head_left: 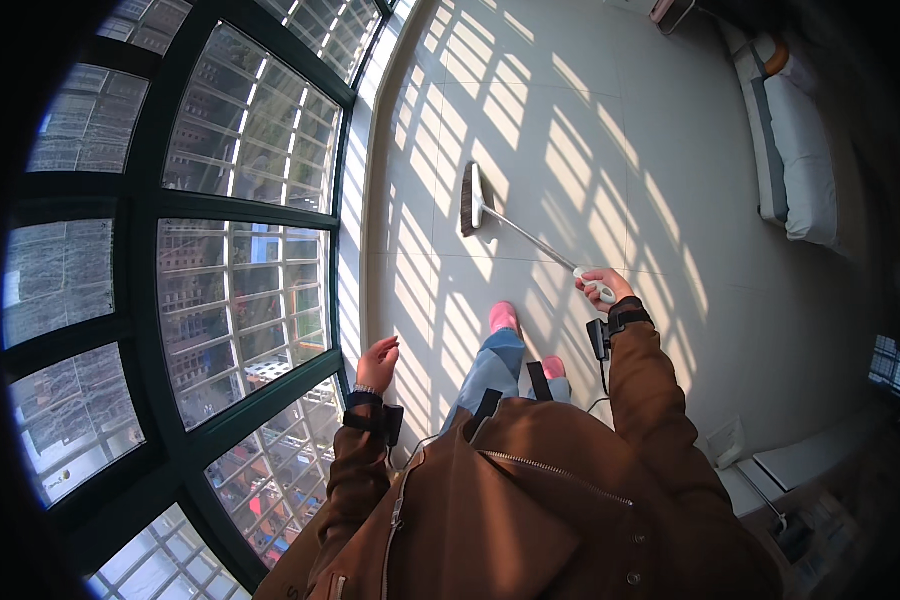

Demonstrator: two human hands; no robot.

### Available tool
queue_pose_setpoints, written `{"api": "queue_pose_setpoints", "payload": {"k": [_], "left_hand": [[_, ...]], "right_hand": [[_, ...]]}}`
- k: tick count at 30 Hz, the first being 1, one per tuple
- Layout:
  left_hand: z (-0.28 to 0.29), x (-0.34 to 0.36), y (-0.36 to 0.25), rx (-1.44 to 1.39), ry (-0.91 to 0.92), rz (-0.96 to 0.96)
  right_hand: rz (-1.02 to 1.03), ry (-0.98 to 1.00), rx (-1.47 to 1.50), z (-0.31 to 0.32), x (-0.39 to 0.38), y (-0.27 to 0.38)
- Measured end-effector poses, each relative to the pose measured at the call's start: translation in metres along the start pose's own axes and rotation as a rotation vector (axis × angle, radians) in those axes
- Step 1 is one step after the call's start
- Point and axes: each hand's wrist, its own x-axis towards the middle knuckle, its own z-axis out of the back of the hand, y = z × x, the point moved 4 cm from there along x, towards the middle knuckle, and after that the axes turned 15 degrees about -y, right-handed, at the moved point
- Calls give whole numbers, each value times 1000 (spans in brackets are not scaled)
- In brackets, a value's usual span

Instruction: The person sweeps a tiled living room floor with a broom and dustpan, moving debris toward the dustpan and collecting it. The person walks around furniture and a bookshelf while sweeping different sections of the floor.

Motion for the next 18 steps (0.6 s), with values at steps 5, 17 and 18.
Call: {"api": "queue_pose_setpoints", "payload": {"k": [5,17,18], "left_hand": [[-54,61,-65,146,242,-125],[-68,68,-85,178,269,-176],[-62,69,-83,180,242,-176]], "right_hand": [[86,-11,331,159,-59,-15],[536,-296,-100,150,-115,-39],[495,-240,-169,129,-123,-42]]}}
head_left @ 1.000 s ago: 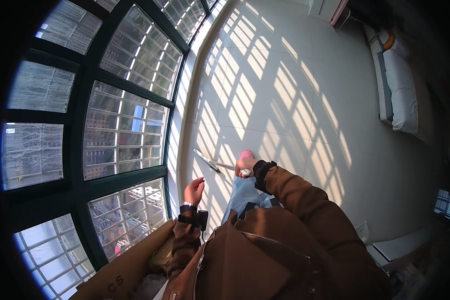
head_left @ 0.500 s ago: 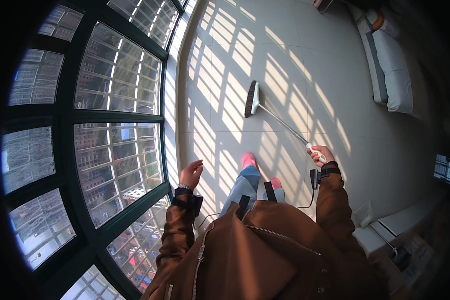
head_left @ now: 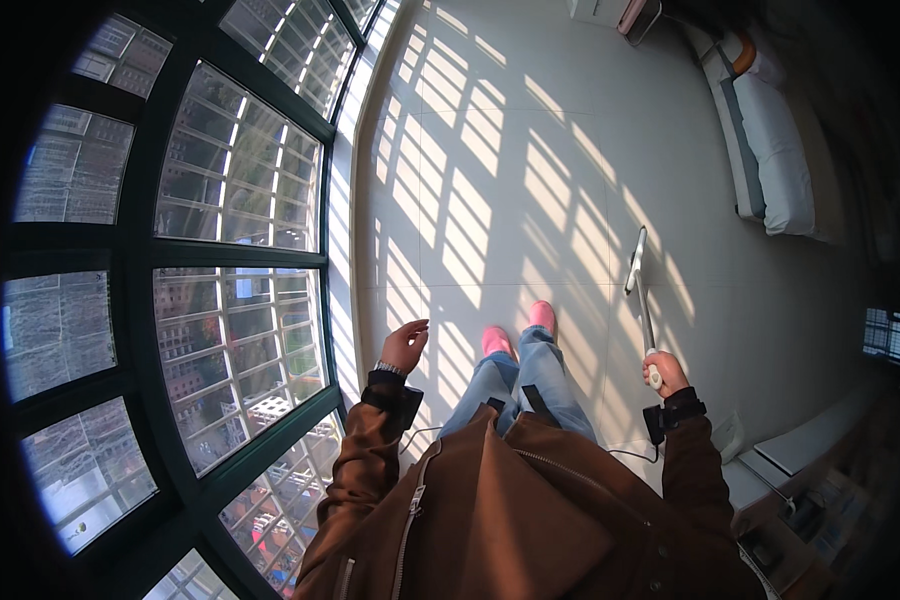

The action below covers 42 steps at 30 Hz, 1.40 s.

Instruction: The person sweeps a tiled living room floor with a broom and dustpan, moving debris toward the dustpan and collecting it. The person walks around furniture and a bookshelf while sweeping different sections of the floor.

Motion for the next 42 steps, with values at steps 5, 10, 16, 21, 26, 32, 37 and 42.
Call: {"api": "queue_pose_setpoints", "payload": {"k": [5,10,16,21,26,32,37,42], "left_hand": [[19,-12,22,-57,-144,70],[22,-35,50,-166,-284,199],[18,-80,71,-270,-421,343],[8,-91,66,-276,-470,461],[-9,-62,43,-261,-414,470],[-33,17,-1,-144,-271,337],[-58,93,-52,-125,-95,230],[-83,141,-110,-85,-75,15]], "right_hand": [[-223,171,-389,-41,-45,30],[-366,605,-532,-132,-21,44],[-472,637,-584,-315,21,34],[-446,631,-565,-423,45,72],[-506,536,-233,-408,117,156],[-518,474,333,-276,217,234],[-494,363,682,-89,225,223],[-598,166,880,75,182,166]]}}
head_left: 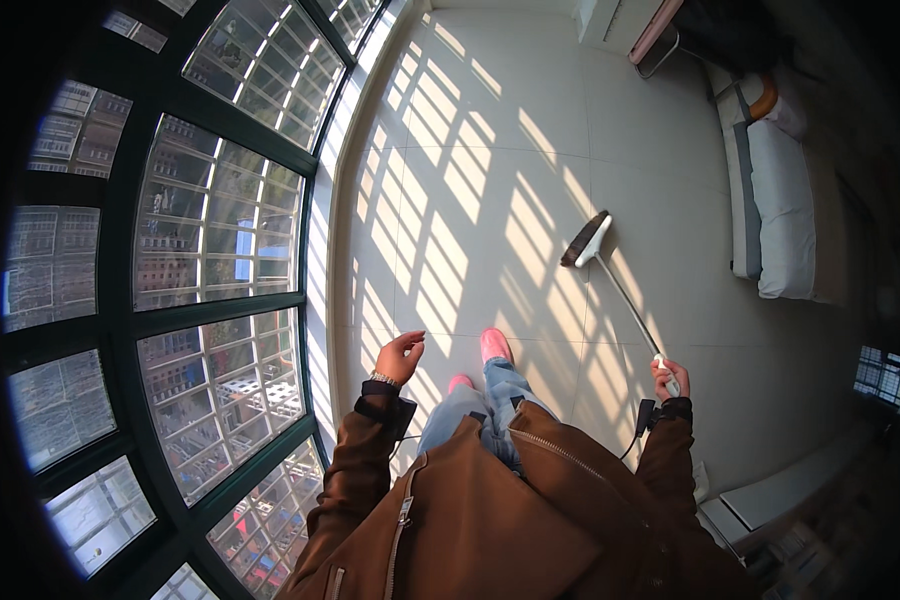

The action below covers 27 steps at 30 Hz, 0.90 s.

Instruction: The person sweeps a tiled living room floor with a broom and dustpan, moving debris toward the dustpan and collecting it. The person walks around furniture and a bookshelf while sweeping different sections of the floor.

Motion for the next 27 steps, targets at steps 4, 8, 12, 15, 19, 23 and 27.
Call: {"api": "queue_pose_setpoints", "payload": {"k": [4,8,12,15,19,23,27], "left_hand": [[-8,19,-24,-58,38,-41],[10,34,-25,-45,8,-60],[41,47,-8,-56,-63,-1],[64,61,11,-48,-105,60],[94,86,30,-47,-140,97],[132,108,36,-107,-255,92],[165,128,38,-53,-263,128]], "right_hand": [[358,-208,-201,25,-10,3],[583,-215,-614,-29,-9,-32],[540,-163,-885,-88,-39,-82],[459,-116,-1077,-140,-55,-118],[240,-24,-1272,-229,-32,-169],[23,82,-1425,-325,26,-238],[-70,108,-1407,-407,74,-311]]}}
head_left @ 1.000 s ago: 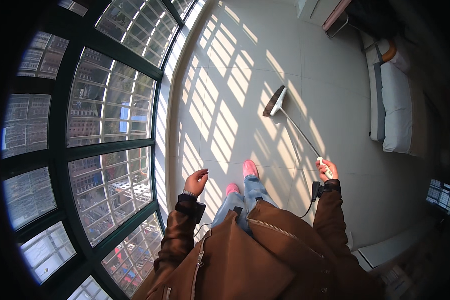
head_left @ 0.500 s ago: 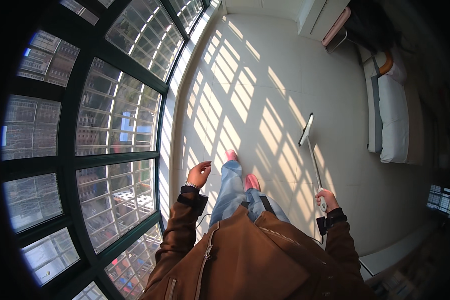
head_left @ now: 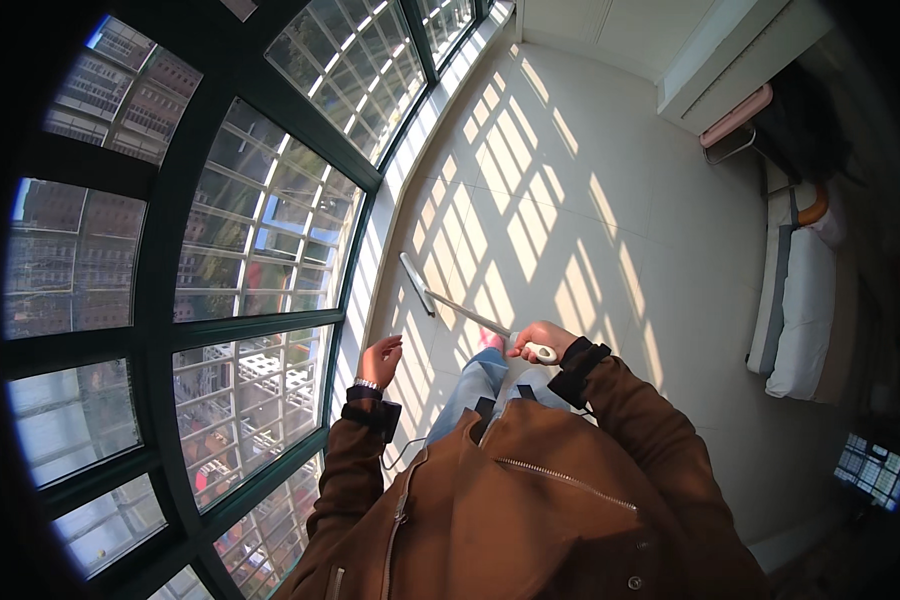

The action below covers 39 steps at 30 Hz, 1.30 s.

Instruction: The person sweeps a tiled living room floor with a broom and dustpan, moving debris toward the dustpan and collecting it. The person walks around furniture and a bookshelf while sweeping different sections of the floor.

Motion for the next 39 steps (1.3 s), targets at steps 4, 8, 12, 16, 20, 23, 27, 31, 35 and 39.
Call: {"api": "queue_pose_setpoints", "payload": {"k": [4,8,12,16,20,23,27,31,35,39], "left_hand": [[17,12,-2,-8,-31,44],[21,18,-2,5,-47,127],[8,23,-5,27,-79,139],[-14,35,-24,-9,-105,135],[-52,59,-57,-30,-64,166],[-79,77,-88,-43,-55,97],[-103,91,-106,-98,-45,122],[-109,92,-103,-88,-62,131],[-102,80,-89,-85,-106,213],[-87,64,-87,-85,-169,258]], "right_hand": [[-111,-21,-109,-42,38,54],[-204,-31,154,-15,71,109],[-123,-102,439,76,80,143],[-75,136,761,175,35,143],[-74,-105,818,254,-25,119],[-27,-367,809,263,-56,110],[201,-228,103,213,-82,125],[26,-153,-184,160,-89,143],[-104,-186,-333,116,-48,174],[-167,34,-108,50,36,211]]}}
